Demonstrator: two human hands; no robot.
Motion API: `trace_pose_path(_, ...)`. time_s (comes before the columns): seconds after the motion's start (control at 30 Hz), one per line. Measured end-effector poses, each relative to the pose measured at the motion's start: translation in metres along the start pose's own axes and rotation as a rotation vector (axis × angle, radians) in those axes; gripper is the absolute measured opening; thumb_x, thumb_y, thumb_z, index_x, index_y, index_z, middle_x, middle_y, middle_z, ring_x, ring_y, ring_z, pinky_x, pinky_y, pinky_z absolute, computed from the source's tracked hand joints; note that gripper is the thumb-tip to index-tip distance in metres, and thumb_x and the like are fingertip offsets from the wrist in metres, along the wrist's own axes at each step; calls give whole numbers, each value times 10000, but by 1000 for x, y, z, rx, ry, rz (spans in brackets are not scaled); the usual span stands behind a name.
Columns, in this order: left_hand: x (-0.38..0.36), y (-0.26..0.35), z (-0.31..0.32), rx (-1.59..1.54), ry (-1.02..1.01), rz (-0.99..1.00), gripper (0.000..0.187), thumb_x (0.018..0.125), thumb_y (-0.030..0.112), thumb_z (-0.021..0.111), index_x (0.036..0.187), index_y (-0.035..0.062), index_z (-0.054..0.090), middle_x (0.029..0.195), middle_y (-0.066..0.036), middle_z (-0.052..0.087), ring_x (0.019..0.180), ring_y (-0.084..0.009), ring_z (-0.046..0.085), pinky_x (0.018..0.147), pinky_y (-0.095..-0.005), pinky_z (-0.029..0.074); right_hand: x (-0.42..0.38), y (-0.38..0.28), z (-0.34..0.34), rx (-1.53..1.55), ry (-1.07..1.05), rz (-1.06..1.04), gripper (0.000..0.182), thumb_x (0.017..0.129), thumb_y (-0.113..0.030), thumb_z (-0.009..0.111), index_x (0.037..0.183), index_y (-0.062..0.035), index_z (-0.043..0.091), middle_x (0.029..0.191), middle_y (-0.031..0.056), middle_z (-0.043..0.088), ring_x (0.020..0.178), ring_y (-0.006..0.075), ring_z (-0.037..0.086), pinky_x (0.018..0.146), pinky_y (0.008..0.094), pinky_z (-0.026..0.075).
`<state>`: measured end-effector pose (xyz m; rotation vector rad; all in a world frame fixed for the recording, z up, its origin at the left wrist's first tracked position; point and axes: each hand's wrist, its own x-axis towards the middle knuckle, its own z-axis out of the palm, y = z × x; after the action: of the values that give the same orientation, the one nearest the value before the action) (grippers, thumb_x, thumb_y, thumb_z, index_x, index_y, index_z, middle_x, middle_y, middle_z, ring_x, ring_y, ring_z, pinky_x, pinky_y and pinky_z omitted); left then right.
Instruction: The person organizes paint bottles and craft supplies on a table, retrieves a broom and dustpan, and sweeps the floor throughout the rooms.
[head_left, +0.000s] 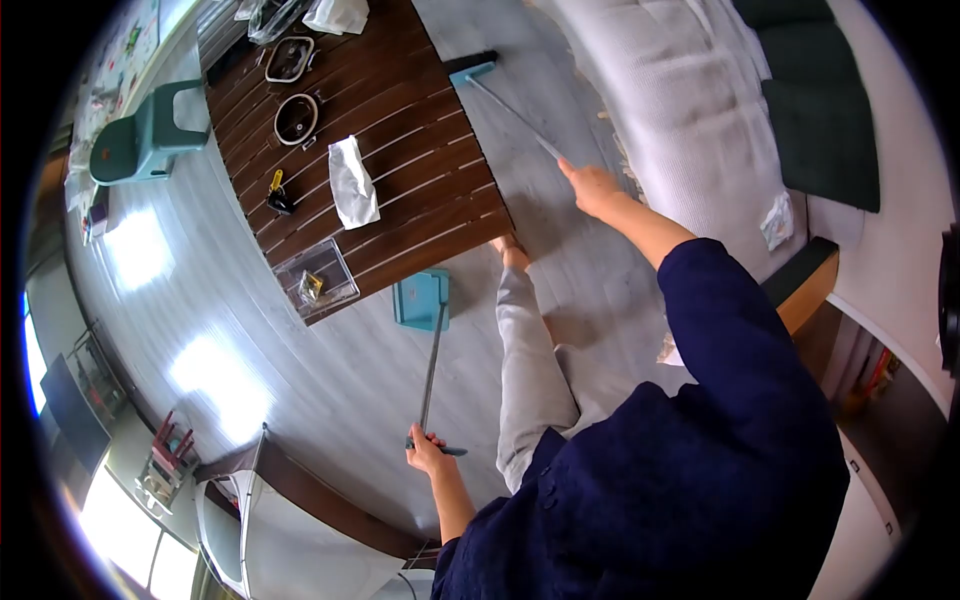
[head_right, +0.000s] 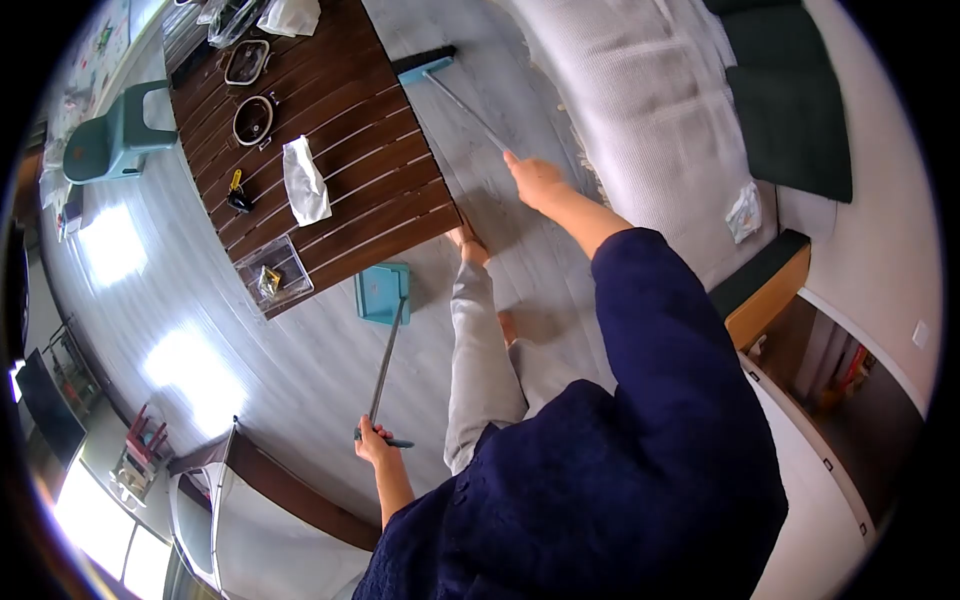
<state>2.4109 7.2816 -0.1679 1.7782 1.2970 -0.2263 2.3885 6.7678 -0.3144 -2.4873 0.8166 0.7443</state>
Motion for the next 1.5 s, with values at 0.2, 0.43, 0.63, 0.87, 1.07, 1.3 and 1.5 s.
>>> trace_pose_path(0.2,0,-25,-31,-35,-48,43,175,853,164,641,963,35,603,596,-11,476,440,-63,392,388,-203,341,-58,18,35,-42,-86,-122,728,787,19,541,1430,-222,299,902,166,631,817,352,626,704,439,502)
trace_pose_path(0.43,0,-74,-127,-86,-120,138,179,843,175,660,954,43,611,592,10,458,448,-54,387,390,-193,337,-191,64,113,-154,-48,-93,656,811,-2,538,1393,-244,358,933,152,639,841,335,639,725,428,521)
trace_pose_path(0.63,-6,-86,-201,-100,-116,200,172,844,177,660,946,46,619,591,16,447,453,-51,384,388,-191,336,-318,64,206,90,-92,24,704,757,-5,568,1405,-147,334,980,204,624,918,365,618,784,438,508)
trace_pose_path(0.87,12,-95,-253,-70,-72,253,178,851,184,652,965,50,624,576,22,434,448,-49,379,385,-186,337,-429,-2,261,321,-227,52,706,727,33,522,1395,-140,374,1031,208,622,944,358,603,800,425,497)
trace_pose_path(1.07,62,-106,-296,-54,-37,248,180,855,179,642,973,44,628,582,22,439,442,-48,375,382,-186,336,-464,-13,296,639,239,98,668,704,31,503,1342,-163,462,1043,240,627,855,339,636,760,371,498)
trace_pose_path(1.3,163,-119,-367,-57,-94,226,185,861,176,637,963,23,627,586,16,444,440,-42,366,375,-179,322,-379,-148,282,922,78,649,670,703,4,533,1359,-52,410,881,233,617,720,304,596,647,381,486)
trace_pose_path(1.5,245,-112,-458,-25,-179,187,191,861,157,635,990,16,631,590,8,472,447,-45,398,370,-182,327,-414,-350,416,531,145,318,663,689,-47,538,1331,31,393,1181,274,542,1113,390,527,970,390,423)
